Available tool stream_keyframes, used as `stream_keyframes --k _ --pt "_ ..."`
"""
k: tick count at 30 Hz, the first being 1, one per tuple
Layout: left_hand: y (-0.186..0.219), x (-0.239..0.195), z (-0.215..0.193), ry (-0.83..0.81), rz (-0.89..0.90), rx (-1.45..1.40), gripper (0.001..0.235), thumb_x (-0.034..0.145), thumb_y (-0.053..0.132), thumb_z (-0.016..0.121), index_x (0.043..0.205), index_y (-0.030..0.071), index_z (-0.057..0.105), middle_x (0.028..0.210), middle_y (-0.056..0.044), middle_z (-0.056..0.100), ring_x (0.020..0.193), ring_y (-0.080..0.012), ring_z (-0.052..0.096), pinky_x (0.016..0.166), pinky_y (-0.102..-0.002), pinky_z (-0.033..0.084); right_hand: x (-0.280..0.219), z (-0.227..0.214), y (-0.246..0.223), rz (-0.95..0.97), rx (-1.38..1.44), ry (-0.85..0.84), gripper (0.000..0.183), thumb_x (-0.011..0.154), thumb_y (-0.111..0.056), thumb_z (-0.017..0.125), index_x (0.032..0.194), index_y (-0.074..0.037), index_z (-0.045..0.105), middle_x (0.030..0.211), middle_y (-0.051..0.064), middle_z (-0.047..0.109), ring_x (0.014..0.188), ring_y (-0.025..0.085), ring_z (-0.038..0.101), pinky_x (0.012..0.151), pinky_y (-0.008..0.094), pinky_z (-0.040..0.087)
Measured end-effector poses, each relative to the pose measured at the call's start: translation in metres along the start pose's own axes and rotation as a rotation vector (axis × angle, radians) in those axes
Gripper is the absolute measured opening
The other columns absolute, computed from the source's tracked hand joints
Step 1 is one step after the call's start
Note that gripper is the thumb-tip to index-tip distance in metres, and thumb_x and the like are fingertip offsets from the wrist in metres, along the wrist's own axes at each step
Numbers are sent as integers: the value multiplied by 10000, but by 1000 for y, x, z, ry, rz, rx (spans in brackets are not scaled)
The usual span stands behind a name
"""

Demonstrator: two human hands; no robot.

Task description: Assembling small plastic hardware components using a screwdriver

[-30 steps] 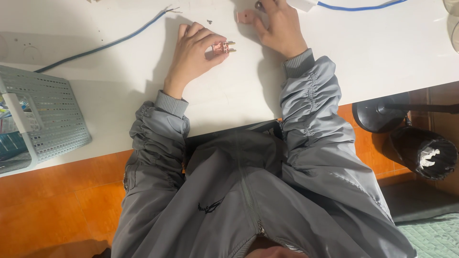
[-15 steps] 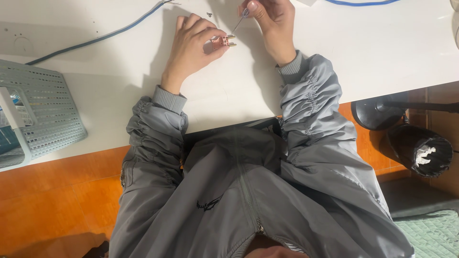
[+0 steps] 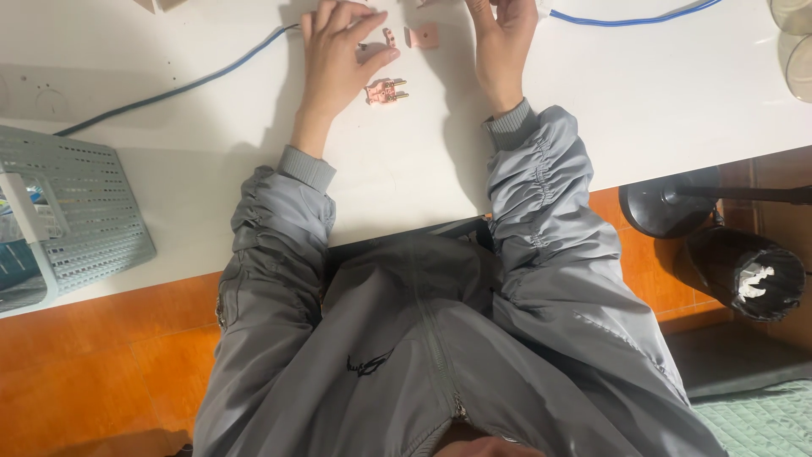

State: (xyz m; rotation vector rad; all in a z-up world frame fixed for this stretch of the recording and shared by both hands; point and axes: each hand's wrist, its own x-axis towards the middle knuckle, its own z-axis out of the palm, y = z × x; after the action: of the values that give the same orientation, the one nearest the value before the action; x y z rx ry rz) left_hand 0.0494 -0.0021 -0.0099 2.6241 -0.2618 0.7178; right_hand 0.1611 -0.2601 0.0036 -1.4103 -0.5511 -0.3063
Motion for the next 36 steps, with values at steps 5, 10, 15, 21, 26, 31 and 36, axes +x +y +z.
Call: stream_keyframes --k 5,10,15,21,26,31,36 --pt "-29 -18 -37 51 -83 56 329 1161 409 887 1401 193 826 1450 -32 751 1285 -347 581 951 -481 364 -1 0 -6 102 -135 -44 224 1119 -130 809 1018 -129 609 931 -8 597 878 158 524 841 365 475" --pt "-63 -48 -66 36 -229 60 174 1196 256 691 1257 101 741 1248 -45 738 1265 -321 550 927 -455 370 -4 -8 24 57 -475 -149 155 1086 -185 833 1025 -51 786 961 62 864 888 211 816 814 366 637" --pt "-72 -49 -58 73 -227 53 67 1106 185 839 1097 214 779 1204 20 703 1209 -297 564 912 -432 354 -6 -6 19 -25 -598 -303 175 988 73 755 1109 -49 726 999 110 755 874 279 704 775 400 558" --pt "-52 -43 -78 35 -252 -74 175 1155 9 667 1232 162 635 992 18 669 905 -241 653 963 -409 367 -7 -8 23 -169 -766 -368 357 892 97 710 1192 -94 754 1049 91 793 958 341 669 840 437 506" --pt "-40 -42 -94 -11 -289 -182 309 1258 101 339 1497 104 535 1005 -74 697 1041 -315 555 1054 -431 403 -7 -12 29 -192 -823 -391 446 883 91 714 1276 -109 782 1088 75 803 1005 335 665 896 448 511" --pt "-17 -36 -115 4 -380 -331 341 1250 150 280 1486 126 525 1066 -100 606 1055 -264 613 1072 -433 413 -2 0 -23 -376 -701 -367 219 1042 48 733 1248 -21 764 1230 139 704 1127 381 601 896 468 494" --pt "3 -29 -104 3 -258 -403 301 1269 54 368 1538 94 495 1067 -93 677 1047 -299 662 1052 -441 445 -27 29 -34 -343 -414 -374 132 1109 -45 726 1155 -25 847 1076 105 668 1022 322 603 955 471 445"
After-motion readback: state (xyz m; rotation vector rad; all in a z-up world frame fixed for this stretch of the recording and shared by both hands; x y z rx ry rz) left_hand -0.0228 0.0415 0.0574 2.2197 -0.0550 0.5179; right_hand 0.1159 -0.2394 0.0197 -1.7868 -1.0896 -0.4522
